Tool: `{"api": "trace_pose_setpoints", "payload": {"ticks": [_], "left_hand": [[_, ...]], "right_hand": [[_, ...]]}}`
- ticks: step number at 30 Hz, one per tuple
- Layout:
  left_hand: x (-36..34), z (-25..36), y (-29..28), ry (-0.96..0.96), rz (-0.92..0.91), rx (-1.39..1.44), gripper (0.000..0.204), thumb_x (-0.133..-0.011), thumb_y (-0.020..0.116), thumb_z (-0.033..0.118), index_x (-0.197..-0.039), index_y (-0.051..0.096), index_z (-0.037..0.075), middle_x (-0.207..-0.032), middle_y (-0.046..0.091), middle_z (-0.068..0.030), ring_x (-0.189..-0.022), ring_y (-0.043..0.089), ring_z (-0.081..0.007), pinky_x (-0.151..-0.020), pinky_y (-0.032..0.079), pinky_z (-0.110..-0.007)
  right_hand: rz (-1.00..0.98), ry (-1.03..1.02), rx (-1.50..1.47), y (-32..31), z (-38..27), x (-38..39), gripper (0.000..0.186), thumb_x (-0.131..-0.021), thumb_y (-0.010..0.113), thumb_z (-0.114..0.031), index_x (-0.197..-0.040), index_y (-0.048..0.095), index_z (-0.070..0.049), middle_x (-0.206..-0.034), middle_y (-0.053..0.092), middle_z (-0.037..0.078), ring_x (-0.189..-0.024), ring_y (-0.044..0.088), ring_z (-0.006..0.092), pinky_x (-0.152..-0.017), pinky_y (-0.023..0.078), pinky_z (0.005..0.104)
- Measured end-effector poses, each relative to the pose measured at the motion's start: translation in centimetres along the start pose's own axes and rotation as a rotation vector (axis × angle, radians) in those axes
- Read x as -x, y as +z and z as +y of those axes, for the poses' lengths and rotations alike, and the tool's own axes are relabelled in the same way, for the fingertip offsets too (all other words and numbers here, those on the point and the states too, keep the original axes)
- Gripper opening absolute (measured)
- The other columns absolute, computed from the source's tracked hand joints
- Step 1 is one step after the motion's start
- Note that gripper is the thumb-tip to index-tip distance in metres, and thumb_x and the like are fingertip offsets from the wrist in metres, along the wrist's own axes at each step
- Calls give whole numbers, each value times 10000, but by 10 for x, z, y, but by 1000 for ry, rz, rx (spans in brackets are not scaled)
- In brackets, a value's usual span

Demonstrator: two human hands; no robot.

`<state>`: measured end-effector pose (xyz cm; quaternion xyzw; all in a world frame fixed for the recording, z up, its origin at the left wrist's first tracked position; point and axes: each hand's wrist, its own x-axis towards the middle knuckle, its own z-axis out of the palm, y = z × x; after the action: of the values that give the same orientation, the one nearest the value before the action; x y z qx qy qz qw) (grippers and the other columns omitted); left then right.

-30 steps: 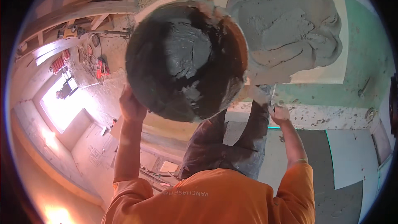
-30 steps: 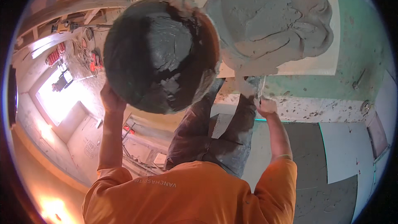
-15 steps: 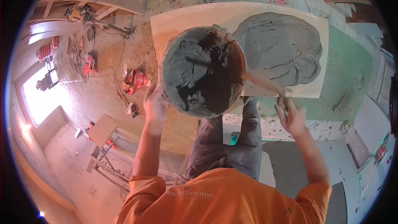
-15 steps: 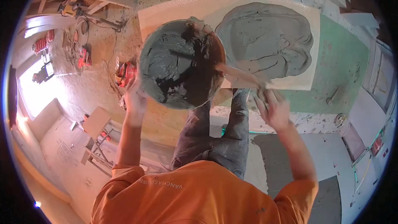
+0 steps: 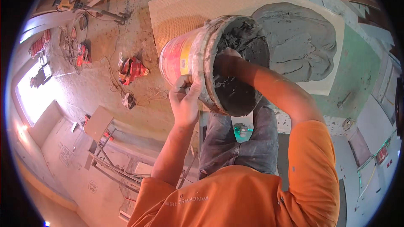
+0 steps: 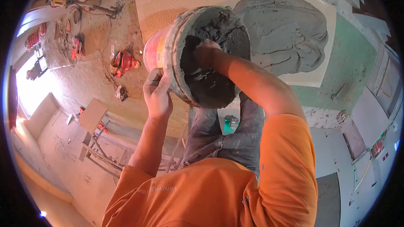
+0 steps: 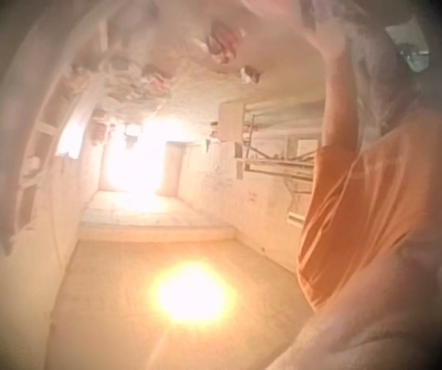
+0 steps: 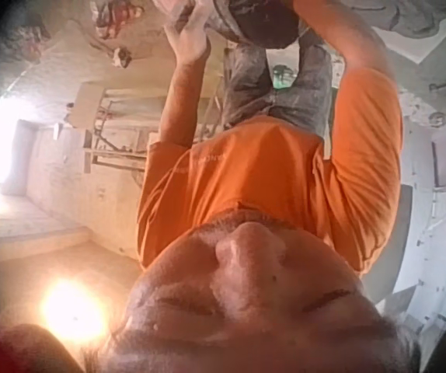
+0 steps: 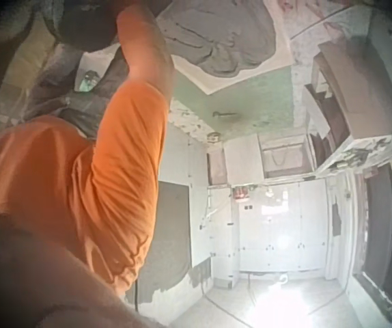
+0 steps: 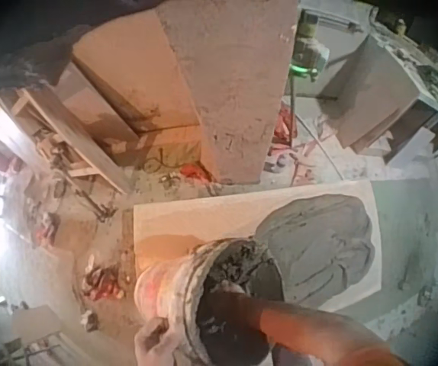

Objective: Applying plaster to a board and mixing more plaster in a bucket using an electric mixer.

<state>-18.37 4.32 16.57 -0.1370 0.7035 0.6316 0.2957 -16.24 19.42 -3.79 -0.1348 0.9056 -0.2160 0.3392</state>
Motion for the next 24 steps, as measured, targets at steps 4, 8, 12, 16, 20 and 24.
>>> {"api": "trace_pose_setpoints", "payload": {"ticks": [4, 8, 12, 16, 20, 24], "left_hand": [[1, 2, -11, 36, 9, -47, 125, -977, 699, 134, -969, 675, 11, -889, 596, 52, -831, 504, -49, -757, 397, -218], [-17, 16, -34, 21, -37, -72, 119, -977, 695, 128, -977, 672, 11, -891, 602, 44, -835, 507, -51, -754, 391, -215], [-41, 32, -46, -59, -11, 14, 150, -989, 681, 166, -989, 672, 17, -874, 623, 36, -778, 517, -52, -700, 388, -219], [-57, 46, -67, -122, -28, 27, 198, -1004, 663, 225, -987, 673, 28, -825, 630, 31, -691, 513, -50, -621, 372, -220], [-70, 43, -95, -95, -19, 34, 226, -1009, 653, 266, -976, 676, 44, -777, 615, 37, -630, 496, -45, -564, 352, -226], [-77, 41, -95, -83, -65, 41, 227, -1006, 656, 275, -970, 677, 52, -752, 596, 45, -625, 491, -41, -560, 348, -218]], "right_hand": [[-172, -25, -104, -11, -9, 12, 322, -855, 636, -343, -1013, 778, -102, -988, 761, 133, -979, 720, 348, -845, 575, 464], [21, -24, -423, -37, -9, 63, 409, -879, 602, -471, -977, 755, -104, -980, 738, 167, -965, 702, 366, -870, 552, 477], [140, 30, -495, -78, -10, 119, 346, -924, 558, -413, -942, 727, -112, -932, 727, 163, -919, 693, 388, -846, 534, 510], [453, 59, -549, -111, 4, 210, 216, -901, 664, -297, -950, 689, -88, -860, 713, 138, -785, 691, 382, -668, 553, 451], [944, 124, -436, -80, 32, 271, 200, -881, 700, -76, -1074, 674, -30, -786, 668, 189, -691, 704, 291, -619, 531, 374], [713, 472, -479, 20, 118, 268, 210, -915, 697, -155, -1078, 640, -35, -816, 689, 211, -721, 710, 343, -622, 541, 390]]}}
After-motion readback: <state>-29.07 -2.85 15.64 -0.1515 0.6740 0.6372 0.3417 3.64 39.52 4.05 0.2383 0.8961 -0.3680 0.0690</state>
